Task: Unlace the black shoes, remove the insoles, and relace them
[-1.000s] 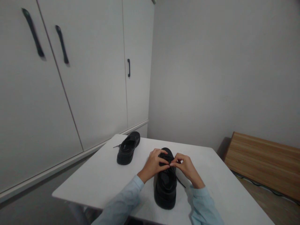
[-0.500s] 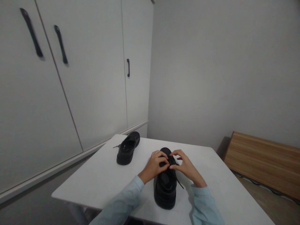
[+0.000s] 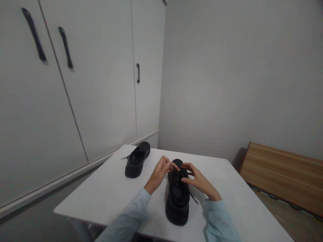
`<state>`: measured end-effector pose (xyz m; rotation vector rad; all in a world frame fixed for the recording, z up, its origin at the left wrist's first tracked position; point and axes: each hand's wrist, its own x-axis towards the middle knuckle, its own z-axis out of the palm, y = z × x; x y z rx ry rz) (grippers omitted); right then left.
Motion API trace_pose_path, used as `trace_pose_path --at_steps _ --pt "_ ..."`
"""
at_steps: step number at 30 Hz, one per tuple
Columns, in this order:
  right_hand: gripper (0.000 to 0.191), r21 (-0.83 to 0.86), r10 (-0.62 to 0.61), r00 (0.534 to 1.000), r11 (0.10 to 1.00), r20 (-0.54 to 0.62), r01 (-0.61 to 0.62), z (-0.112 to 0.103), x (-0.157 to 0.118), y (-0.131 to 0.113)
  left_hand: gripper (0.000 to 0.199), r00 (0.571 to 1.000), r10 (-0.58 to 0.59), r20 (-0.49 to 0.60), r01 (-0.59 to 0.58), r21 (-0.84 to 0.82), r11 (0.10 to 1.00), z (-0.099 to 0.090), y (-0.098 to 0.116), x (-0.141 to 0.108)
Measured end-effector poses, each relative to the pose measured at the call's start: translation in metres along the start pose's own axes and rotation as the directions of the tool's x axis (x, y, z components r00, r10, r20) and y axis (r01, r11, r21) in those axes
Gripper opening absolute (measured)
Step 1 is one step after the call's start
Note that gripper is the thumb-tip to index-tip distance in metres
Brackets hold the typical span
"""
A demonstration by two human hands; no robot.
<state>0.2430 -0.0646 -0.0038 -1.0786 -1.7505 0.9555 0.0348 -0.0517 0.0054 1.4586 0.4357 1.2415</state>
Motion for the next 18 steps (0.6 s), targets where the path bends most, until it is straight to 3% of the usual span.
trace_pose_path --at_steps 3,6,18 --pt "0.056 -0.010 0.001 1.000 1.000 0.012 -0.001 0.000 0.000 0.001 0.021 0.999 -0.027 -0.026 0.022 -0.184 0.983 -0.002 0.000 0.002" --pt "0.056 -0.008 0.003 1.000 1.000 0.004 -0.003 0.000 0.000 0.003 0.023 0.998 -0.037 -0.047 0.026 -0.229 0.973 -0.004 0.001 0.003" --pt "0.053 -0.068 0.048 0.998 0.997 0.043 -0.045 -0.001 -0.001 0.004 0.030 0.992 -0.122 0.030 0.116 0.159 0.980 -0.015 0.007 0.005"
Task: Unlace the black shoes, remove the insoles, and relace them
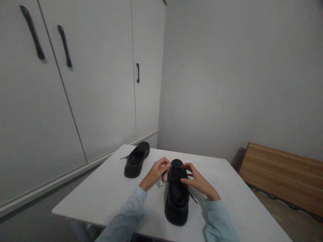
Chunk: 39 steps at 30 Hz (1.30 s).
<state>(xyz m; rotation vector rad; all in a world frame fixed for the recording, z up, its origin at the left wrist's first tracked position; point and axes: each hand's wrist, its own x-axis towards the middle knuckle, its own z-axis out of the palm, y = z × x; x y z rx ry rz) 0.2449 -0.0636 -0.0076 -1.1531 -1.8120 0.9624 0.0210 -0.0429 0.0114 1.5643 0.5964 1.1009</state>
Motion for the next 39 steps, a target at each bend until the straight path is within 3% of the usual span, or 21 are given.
trace_pose_path --at_steps 9,13,15,17,19,21,27,39 --pt "0.050 -0.010 0.012 1.000 1.000 -0.006 -0.012 0.002 -0.002 -0.007 0.031 0.959 -0.215 0.185 0.193 0.134 0.972 -0.008 -0.006 0.004" --pt "0.038 0.002 -0.012 0.998 1.000 -0.053 0.012 0.002 0.001 -0.005 0.036 0.953 -0.240 0.184 0.221 0.120 0.968 -0.009 -0.011 0.006" --pt "0.029 0.005 -0.031 0.995 0.999 -0.100 0.032 0.002 0.004 -0.002 0.038 0.973 -0.216 0.087 0.206 0.106 0.973 -0.011 -0.013 0.010" --pt "0.027 -0.009 -0.053 0.986 0.999 -0.158 0.052 0.001 0.008 0.002 0.038 0.985 -0.139 -0.103 0.151 0.124 0.981 -0.013 -0.016 0.014" --pt "0.028 -0.028 -0.065 0.975 0.998 -0.213 0.060 0.001 0.011 0.005 0.036 0.963 -0.058 -0.264 0.109 0.182 0.977 -0.014 -0.020 0.017" --pt "0.028 -0.032 -0.061 0.965 0.998 -0.253 0.055 0.002 0.014 0.007 0.032 0.949 -0.028 -0.313 0.113 0.257 0.960 -0.012 -0.024 0.020" --pt "0.025 -0.037 -0.049 0.952 0.999 -0.302 0.039 0.009 0.017 0.003 0.024 0.981 0.041 -0.188 0.044 0.428 0.903 0.005 -0.035 0.021" --pt "0.018 -0.125 -0.125 0.950 0.988 -0.288 0.092 0.004 0.015 0.012 0.012 0.991 0.037 -0.130 0.024 0.435 0.900 0.007 -0.045 0.020"
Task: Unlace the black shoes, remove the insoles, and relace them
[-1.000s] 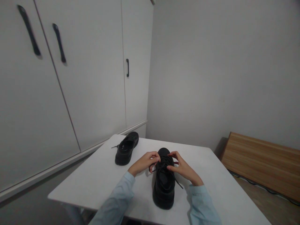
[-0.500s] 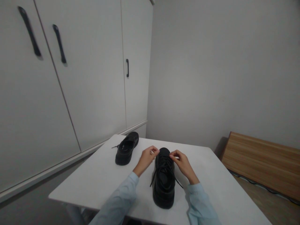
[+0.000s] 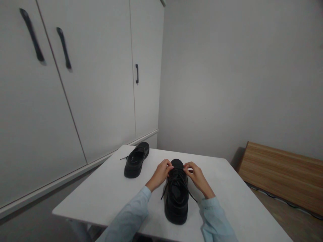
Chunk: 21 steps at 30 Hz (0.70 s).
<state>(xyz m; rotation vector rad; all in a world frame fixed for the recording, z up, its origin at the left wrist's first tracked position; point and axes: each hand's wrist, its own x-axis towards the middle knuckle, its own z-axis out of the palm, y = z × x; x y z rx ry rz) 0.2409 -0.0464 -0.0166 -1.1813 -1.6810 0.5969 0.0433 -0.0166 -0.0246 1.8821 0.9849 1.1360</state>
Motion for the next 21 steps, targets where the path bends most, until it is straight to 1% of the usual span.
trace_pose_path --at_steps 5,12,17,21 --pt "0.014 0.005 -0.012 1.000 1.000 0.008 0.012 -0.002 -0.001 0.006 0.013 1.000 -0.001 0.008 0.001 0.020 1.000 -0.004 -0.007 -0.001" --pt "0.012 -0.019 0.012 1.000 1.000 0.008 -0.012 -0.002 -0.002 0.003 0.015 0.999 -0.040 0.012 0.040 -0.012 0.999 -0.005 -0.017 -0.001" --pt "0.011 -0.015 0.023 0.999 1.000 0.029 -0.022 -0.005 -0.003 0.002 0.015 0.998 -0.057 0.006 0.057 -0.021 0.998 -0.005 -0.013 -0.002" --pt "0.013 0.001 0.022 0.997 1.000 0.072 -0.022 -0.007 -0.004 0.003 0.015 1.000 0.001 -0.015 0.000 0.021 1.000 -0.006 -0.007 -0.004"
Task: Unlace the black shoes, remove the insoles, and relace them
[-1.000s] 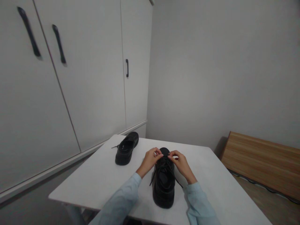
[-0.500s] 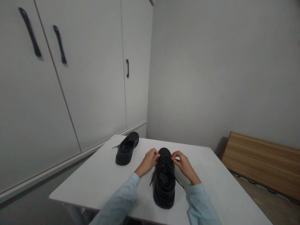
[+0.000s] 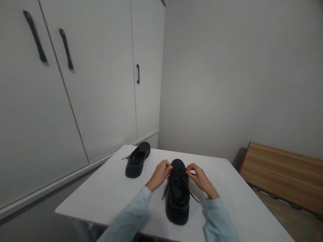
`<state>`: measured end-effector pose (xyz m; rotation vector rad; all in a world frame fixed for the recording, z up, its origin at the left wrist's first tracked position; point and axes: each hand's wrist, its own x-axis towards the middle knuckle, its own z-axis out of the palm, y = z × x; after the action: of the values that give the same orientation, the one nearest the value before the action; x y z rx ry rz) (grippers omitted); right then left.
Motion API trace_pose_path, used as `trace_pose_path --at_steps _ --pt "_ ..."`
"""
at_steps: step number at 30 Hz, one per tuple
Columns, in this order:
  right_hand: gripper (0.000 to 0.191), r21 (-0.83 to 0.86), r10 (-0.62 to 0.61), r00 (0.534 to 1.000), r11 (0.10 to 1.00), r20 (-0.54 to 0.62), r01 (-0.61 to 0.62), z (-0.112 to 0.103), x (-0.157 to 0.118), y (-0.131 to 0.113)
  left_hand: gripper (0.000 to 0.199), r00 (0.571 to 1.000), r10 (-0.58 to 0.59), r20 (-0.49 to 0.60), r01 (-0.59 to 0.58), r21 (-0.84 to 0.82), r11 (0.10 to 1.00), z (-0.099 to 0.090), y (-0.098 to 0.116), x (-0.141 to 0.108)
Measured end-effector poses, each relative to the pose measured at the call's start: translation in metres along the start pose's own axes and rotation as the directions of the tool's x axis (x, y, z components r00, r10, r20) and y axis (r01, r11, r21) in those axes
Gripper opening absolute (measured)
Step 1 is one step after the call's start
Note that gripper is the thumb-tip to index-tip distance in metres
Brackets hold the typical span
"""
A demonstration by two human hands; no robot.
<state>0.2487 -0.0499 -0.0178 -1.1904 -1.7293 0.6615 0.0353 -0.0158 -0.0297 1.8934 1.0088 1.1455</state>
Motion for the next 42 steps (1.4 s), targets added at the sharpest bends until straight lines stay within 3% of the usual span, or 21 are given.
trace_pose_path --at_steps 5,11,17,25,30,34,38,42 --pt "0.013 0.018 -0.009 1.000 1.000 0.006 0.009 0.002 0.001 -0.004 0.013 0.995 0.095 -0.026 -0.093 0.074 0.993 0.000 0.011 -0.002" --pt "0.015 -0.093 -0.101 0.988 0.992 -0.119 0.091 0.003 0.003 -0.013 0.020 0.987 0.143 -0.074 -0.133 0.122 0.984 -0.003 0.024 -0.004" --pt "0.021 -0.123 -0.090 0.993 0.989 -0.081 0.079 0.014 0.003 -0.021 0.016 0.981 0.191 -0.029 -0.184 0.159 0.970 0.000 0.028 -0.004" --pt "0.022 -0.073 -0.037 0.995 0.997 -0.091 0.031 0.015 0.002 -0.015 0.015 0.996 0.073 -0.057 -0.070 0.059 0.996 0.004 0.028 -0.003" --pt "0.030 0.081 0.032 0.999 0.996 -0.042 -0.029 0.011 0.004 -0.009 0.025 0.992 -0.105 0.067 0.118 -0.222 0.968 0.006 0.019 -0.001" --pt "0.036 0.283 0.134 0.990 0.949 0.033 -0.138 0.014 0.004 -0.011 0.032 0.984 -0.128 0.124 0.167 -0.386 0.907 0.010 0.015 0.000" --pt "0.035 0.337 0.135 0.990 0.931 0.033 -0.138 0.012 0.003 -0.014 0.035 0.993 -0.078 0.094 0.106 -0.340 0.935 0.008 0.017 -0.001" --pt "0.029 0.135 0.092 0.996 0.986 0.018 -0.094 0.006 0.002 -0.017 0.026 0.996 -0.062 0.068 0.072 -0.147 0.986 0.005 0.023 -0.004"
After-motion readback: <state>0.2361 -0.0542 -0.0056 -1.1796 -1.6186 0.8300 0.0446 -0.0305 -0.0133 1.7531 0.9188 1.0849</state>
